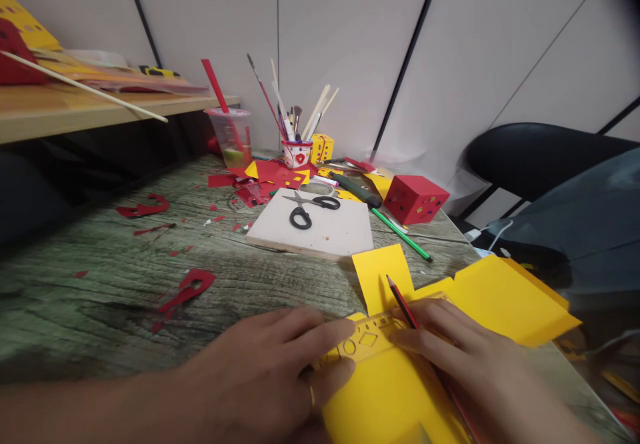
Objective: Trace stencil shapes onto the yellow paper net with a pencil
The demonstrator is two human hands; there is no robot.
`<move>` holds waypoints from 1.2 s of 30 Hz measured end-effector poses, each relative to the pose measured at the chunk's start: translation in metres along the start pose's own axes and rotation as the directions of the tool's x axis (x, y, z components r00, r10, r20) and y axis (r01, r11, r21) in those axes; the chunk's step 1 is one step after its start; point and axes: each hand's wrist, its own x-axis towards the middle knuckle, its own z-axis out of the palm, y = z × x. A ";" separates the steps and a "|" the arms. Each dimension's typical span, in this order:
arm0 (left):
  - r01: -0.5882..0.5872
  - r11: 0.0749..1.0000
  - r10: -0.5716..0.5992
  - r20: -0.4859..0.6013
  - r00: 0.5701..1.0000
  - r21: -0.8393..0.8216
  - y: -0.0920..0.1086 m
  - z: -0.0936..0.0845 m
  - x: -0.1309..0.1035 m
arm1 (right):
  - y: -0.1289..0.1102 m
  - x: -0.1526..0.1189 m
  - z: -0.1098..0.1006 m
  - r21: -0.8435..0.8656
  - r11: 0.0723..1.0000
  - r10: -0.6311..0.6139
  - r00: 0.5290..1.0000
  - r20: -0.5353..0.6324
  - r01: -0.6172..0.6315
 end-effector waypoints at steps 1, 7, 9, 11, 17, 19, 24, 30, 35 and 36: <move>-0.010 1.000 0.010 -0.012 1.000 -0.023 0.000 0.000 0.000 | 0.000 0.000 -0.001 0.005 1.000 0.001 1.000 0.003 -0.001; 0.006 0.993 0.001 0.057 0.998 -0.121 -0.001 -0.009 0.002 | 0.000 0.003 -0.002 0.022 1.000 0.013 0.999 0.041 -0.014; 0.021 0.992 -0.011 0.080 0.997 -0.123 0.000 -0.012 0.003 | 0.000 0.004 -0.002 0.022 1.000 0.016 0.999 0.044 -0.017; 0.023 0.993 -0.013 0.082 0.997 -0.116 0.000 -0.012 0.004 | 0.000 0.005 -0.002 0.020 1.000 0.009 0.999 0.033 -0.010; -0.001 0.995 0.007 0.056 0.998 -0.102 -0.003 -0.011 0.003 | 0.000 0.009 -0.001 0.013 1.000 0.002 1.000 0.026 -0.003; -0.004 0.995 0.011 0.071 0.997 -0.099 -0.004 -0.011 0.003 | -0.001 0.009 -0.001 0.017 1.000 -0.001 1.000 0.031 0.000; -0.038 0.997 0.046 0.112 0.993 -0.073 -0.003 -0.012 0.007 | 0.001 0.004 -0.008 0.052 0.998 -0.038 0.999 -0.033 0.039; -0.014 0.998 0.021 0.126 0.992 -0.060 -0.001 -0.017 0.008 | 0.006 -0.009 -0.022 0.282 0.939 0.289 0.895 -0.339 -0.197; -0.036 0.996 0.040 0.051 0.998 -0.082 -0.003 -0.018 0.006 | -0.008 0.014 -0.028 0.573 0.788 0.364 0.921 -0.135 -0.228; -0.044 0.996 0.047 0.030 0.998 -0.083 -0.003 -0.018 0.005 | -0.011 0.020 -0.028 0.607 0.760 0.343 0.937 -0.070 -0.233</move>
